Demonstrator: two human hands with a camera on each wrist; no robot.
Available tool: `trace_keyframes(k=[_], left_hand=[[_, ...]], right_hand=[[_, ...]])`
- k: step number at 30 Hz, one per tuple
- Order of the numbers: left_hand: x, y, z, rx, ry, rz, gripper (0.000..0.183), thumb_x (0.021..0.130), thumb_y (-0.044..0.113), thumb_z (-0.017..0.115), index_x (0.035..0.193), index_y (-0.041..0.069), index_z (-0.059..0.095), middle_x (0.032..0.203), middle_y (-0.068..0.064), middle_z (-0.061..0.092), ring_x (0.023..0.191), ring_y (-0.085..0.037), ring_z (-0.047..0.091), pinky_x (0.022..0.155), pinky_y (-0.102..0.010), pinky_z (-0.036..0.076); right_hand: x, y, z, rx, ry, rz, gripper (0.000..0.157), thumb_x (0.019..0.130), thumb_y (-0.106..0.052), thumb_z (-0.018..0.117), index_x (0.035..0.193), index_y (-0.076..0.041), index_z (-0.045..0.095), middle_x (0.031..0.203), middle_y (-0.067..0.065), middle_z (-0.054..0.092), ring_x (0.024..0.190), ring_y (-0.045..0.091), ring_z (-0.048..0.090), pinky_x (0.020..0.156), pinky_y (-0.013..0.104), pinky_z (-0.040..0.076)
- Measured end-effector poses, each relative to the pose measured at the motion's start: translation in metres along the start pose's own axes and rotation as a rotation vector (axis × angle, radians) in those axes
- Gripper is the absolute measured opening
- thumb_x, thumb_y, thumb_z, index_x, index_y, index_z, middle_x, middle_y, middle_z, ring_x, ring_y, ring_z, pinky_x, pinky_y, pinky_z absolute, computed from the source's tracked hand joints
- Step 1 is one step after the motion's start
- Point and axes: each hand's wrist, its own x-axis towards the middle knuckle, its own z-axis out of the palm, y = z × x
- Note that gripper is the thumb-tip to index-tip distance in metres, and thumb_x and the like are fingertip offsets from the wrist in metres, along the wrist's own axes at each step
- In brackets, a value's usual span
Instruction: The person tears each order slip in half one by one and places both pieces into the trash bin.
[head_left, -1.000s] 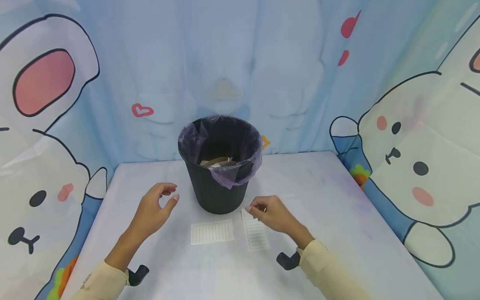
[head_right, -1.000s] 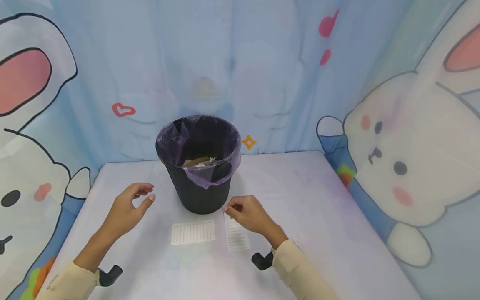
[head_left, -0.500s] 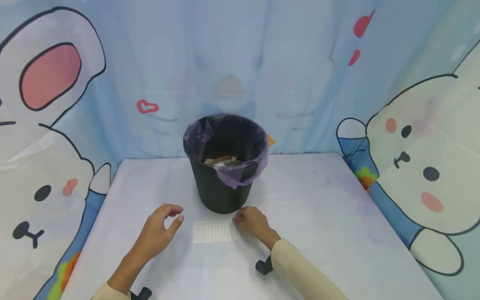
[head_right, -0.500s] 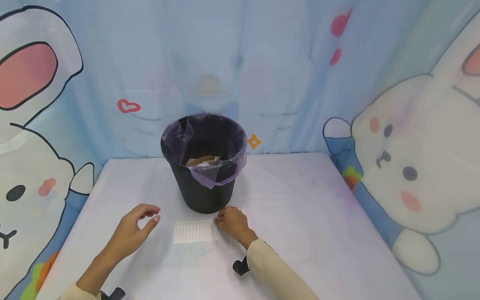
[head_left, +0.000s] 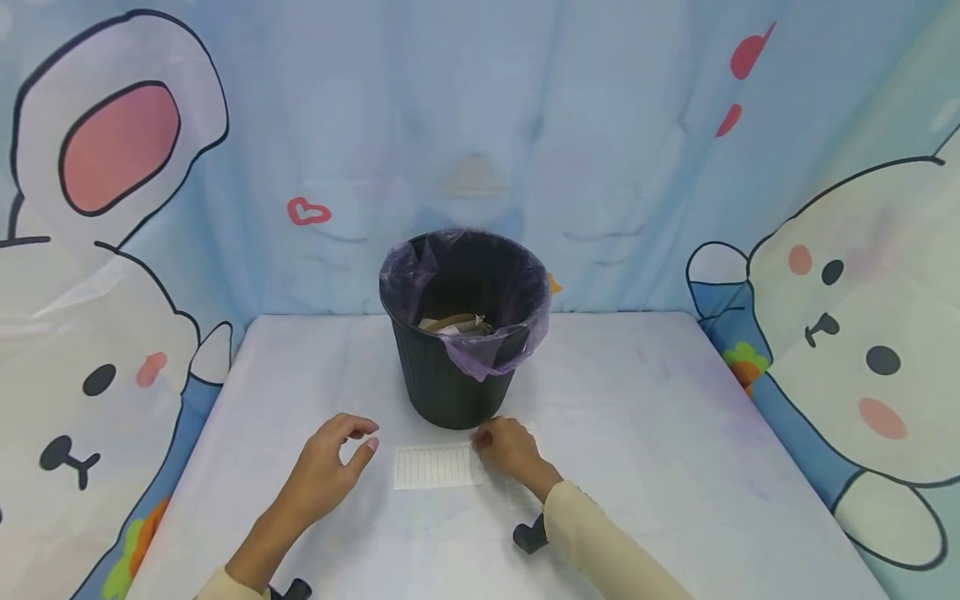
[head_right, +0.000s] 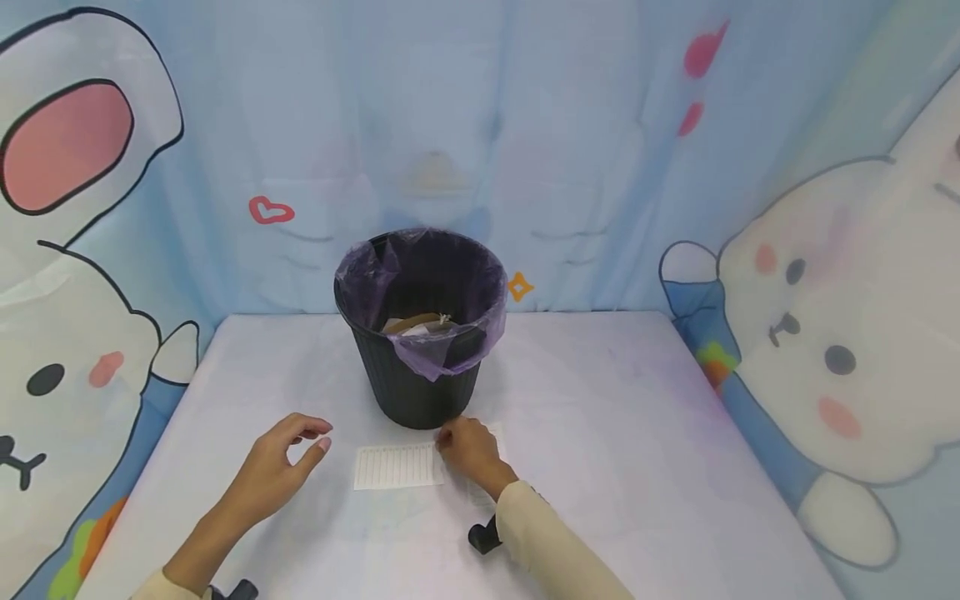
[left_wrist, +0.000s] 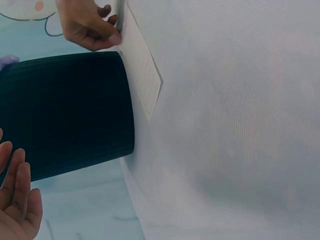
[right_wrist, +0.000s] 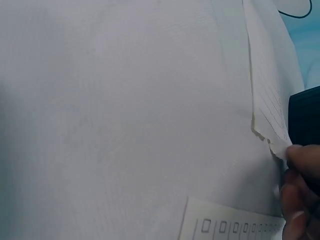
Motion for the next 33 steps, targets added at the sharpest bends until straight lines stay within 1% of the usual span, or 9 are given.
trace_keyframes(k=[2, 7, 12, 16, 19, 22, 25, 29, 33], left_hand=[[0.000, 0.000, 0.001, 0.001, -0.014, -0.005, 0.019, 0.092, 0.011, 0.072, 0.111, 0.012, 0.069, 0.109, 0.001, 0.068, 0.103, -0.017, 0.061, 0.089, -0.042, 0.055], [0.002, 0.003, 0.003, 0.001, -0.038, -0.009, 0.020, 0.092, 0.011, 0.072, 0.111, 0.011, 0.069, 0.109, 0.001, 0.068, 0.103, -0.017, 0.061, 0.090, -0.042, 0.055], [0.002, 0.006, 0.006, -0.011, -0.064, 0.033, 0.024, 0.091, 0.012, 0.074, 0.115, 0.012, 0.068, 0.110, 0.002, 0.068, 0.105, -0.015, 0.060, 0.091, -0.042, 0.054], [0.001, 0.008, 0.009, -0.024, -0.098, 0.066, 0.030, 0.092, 0.016, 0.074, 0.120, 0.014, 0.066, 0.115, 0.002, 0.068, 0.109, -0.016, 0.060, 0.094, -0.043, 0.053], [-0.001, 0.009, 0.011, -0.031, -0.142, 0.069, 0.034, 0.093, 0.022, 0.073, 0.125, 0.016, 0.065, 0.119, 0.004, 0.066, 0.114, -0.016, 0.059, 0.096, -0.044, 0.052], [-0.002, 0.011, 0.014, -0.033, -0.198, 0.059, 0.038, 0.093, 0.029, 0.073, 0.129, 0.019, 0.063, 0.124, 0.006, 0.065, 0.118, -0.016, 0.057, 0.099, -0.046, 0.051], [-0.003, 0.012, 0.019, -0.023, -0.237, 0.052, 0.042, 0.093, 0.032, 0.073, 0.131, 0.020, 0.061, 0.126, 0.006, 0.064, 0.120, -0.015, 0.056, 0.101, -0.045, 0.051], [-0.002, 0.014, 0.023, -0.002, -0.236, 0.083, 0.042, 0.092, 0.032, 0.074, 0.130, 0.020, 0.061, 0.125, 0.006, 0.065, 0.117, -0.014, 0.057, 0.099, -0.043, 0.052], [0.002, 0.016, 0.024, 0.004, -0.206, 0.137, 0.031, 0.093, 0.030, 0.073, 0.121, 0.018, 0.067, 0.114, 0.008, 0.070, 0.107, -0.011, 0.061, 0.092, -0.039, 0.054]], right_hand=[[-0.002, 0.002, -0.003, 0.037, 0.003, -0.025, 0.004, 0.086, -0.007, 0.073, 0.089, -0.007, 0.074, 0.083, 0.002, 0.070, 0.073, 0.015, 0.060, 0.066, 0.033, 0.053], [-0.010, 0.007, -0.017, 0.095, 0.019, -0.162, 0.004, 0.091, -0.009, 0.071, 0.089, -0.007, 0.074, 0.086, 0.000, 0.070, 0.072, 0.011, 0.058, 0.065, 0.027, 0.051], [-0.024, 0.004, -0.034, 0.129, 0.041, -0.277, 0.003, 0.093, -0.012, 0.072, 0.091, -0.011, 0.074, 0.086, -0.006, 0.070, 0.072, 0.007, 0.058, 0.063, 0.020, 0.050], [-0.039, -0.004, -0.046, 0.169, 0.047, -0.347, 0.002, 0.093, -0.012, 0.072, 0.094, -0.011, 0.074, 0.088, -0.007, 0.070, 0.074, 0.007, 0.060, 0.063, 0.020, 0.052], [-0.048, -0.011, -0.054, 0.174, 0.063, -0.368, 0.004, 0.094, -0.016, 0.071, 0.093, -0.013, 0.074, 0.088, -0.009, 0.070, 0.075, 0.006, 0.060, 0.064, 0.020, 0.052], [-0.054, -0.017, -0.062, 0.175, 0.074, -0.370, 0.005, 0.095, -0.018, 0.071, 0.094, -0.014, 0.074, 0.088, -0.011, 0.069, 0.076, 0.003, 0.060, 0.065, 0.019, 0.053], [-0.059, -0.022, -0.069, 0.191, 0.077, -0.388, 0.002, 0.094, -0.015, 0.072, 0.094, -0.015, 0.074, 0.088, -0.011, 0.069, 0.076, 0.002, 0.060, 0.066, 0.019, 0.054], [-0.064, -0.026, -0.076, 0.211, 0.093, -0.455, 0.005, 0.093, -0.011, 0.072, 0.092, -0.016, 0.074, 0.088, -0.008, 0.070, 0.076, 0.001, 0.062, 0.067, 0.020, 0.054], [-0.068, -0.029, -0.081, 0.221, 0.116, -0.506, 0.007, 0.092, -0.011, 0.073, 0.091, -0.018, 0.073, 0.087, -0.008, 0.070, 0.076, -0.001, 0.062, 0.066, 0.019, 0.054]])
